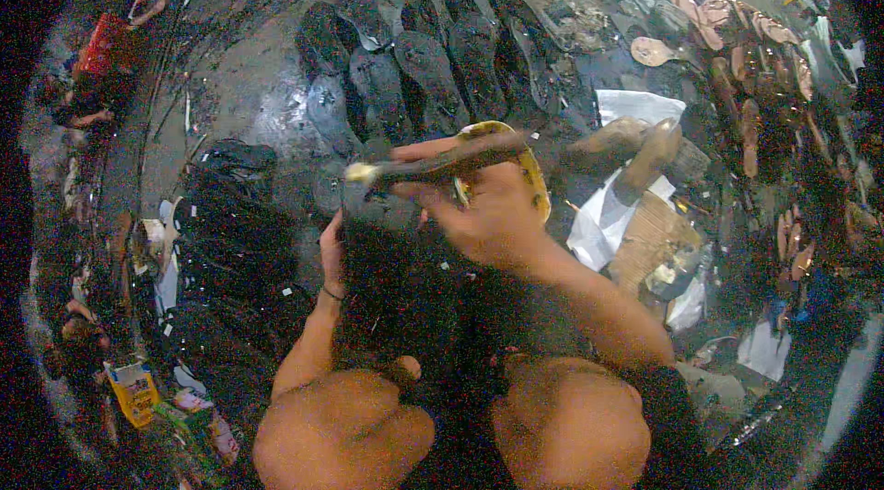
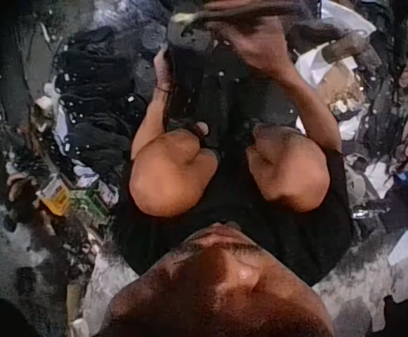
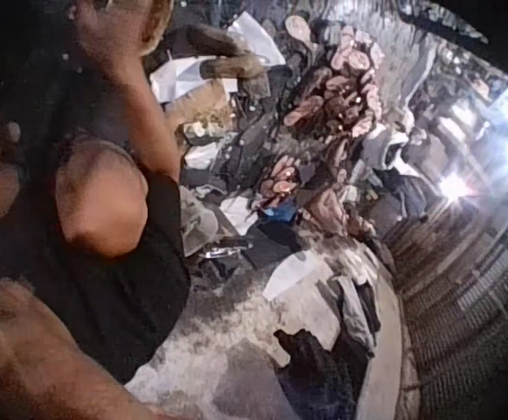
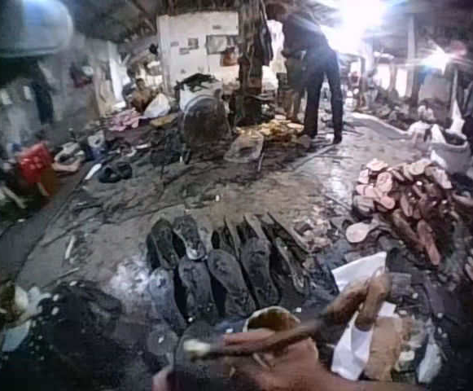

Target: The person sits on the ground and repeatedly scrubs the soles of black shoes using a brush and a yellow container of liquid. The person dips the brush into the container and scrubs each shoe sole, then places the shoes back on the ground.

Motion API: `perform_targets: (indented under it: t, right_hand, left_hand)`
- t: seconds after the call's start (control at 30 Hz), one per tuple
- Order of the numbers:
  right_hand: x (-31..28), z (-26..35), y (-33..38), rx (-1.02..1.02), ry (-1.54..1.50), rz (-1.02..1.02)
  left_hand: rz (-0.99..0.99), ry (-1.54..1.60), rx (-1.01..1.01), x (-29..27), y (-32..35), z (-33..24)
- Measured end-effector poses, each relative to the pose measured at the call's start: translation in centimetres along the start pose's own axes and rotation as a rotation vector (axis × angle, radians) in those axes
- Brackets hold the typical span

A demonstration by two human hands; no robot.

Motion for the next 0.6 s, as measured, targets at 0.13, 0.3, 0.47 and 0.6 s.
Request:
perform_targets:
  t: [0.13, 0.3, 0.47, 0.6]
  right_hand:
    - [6.4, -0.8, 2.8, -0.168, 0.133, 0.302]
    - [-0.3, -3.0, -4.2, 0.072, 0.371, -0.075]
    - [0.7, -0.2, -0.3, -0.247, 0.325, -0.116]
    - [5.8, 0.9, 3.6, -0.187, 0.18, 0.203]
  left_hand:
    - [-0.288, -0.328, 0.191, -2.1, 1.0, -3.0]
    - [-0.423, -0.145, 0.107, -4.1, 3.6, -0.2]
    - [-0.159, -0.067, 0.129, -3.5, 2.4, -2.4]
    - [-0.607, -0.494, 0.278, -6.8, 5.4, -3.5]
Point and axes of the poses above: each hand's wrist, its own y-axis away from the middle knuckle, its own x-axis out of the palm, z = x × y, the point moved 10 cm from there along -y, towards the middle knuckle, and after that the axes turned 4 degrees about x, right-handed, at the moved point
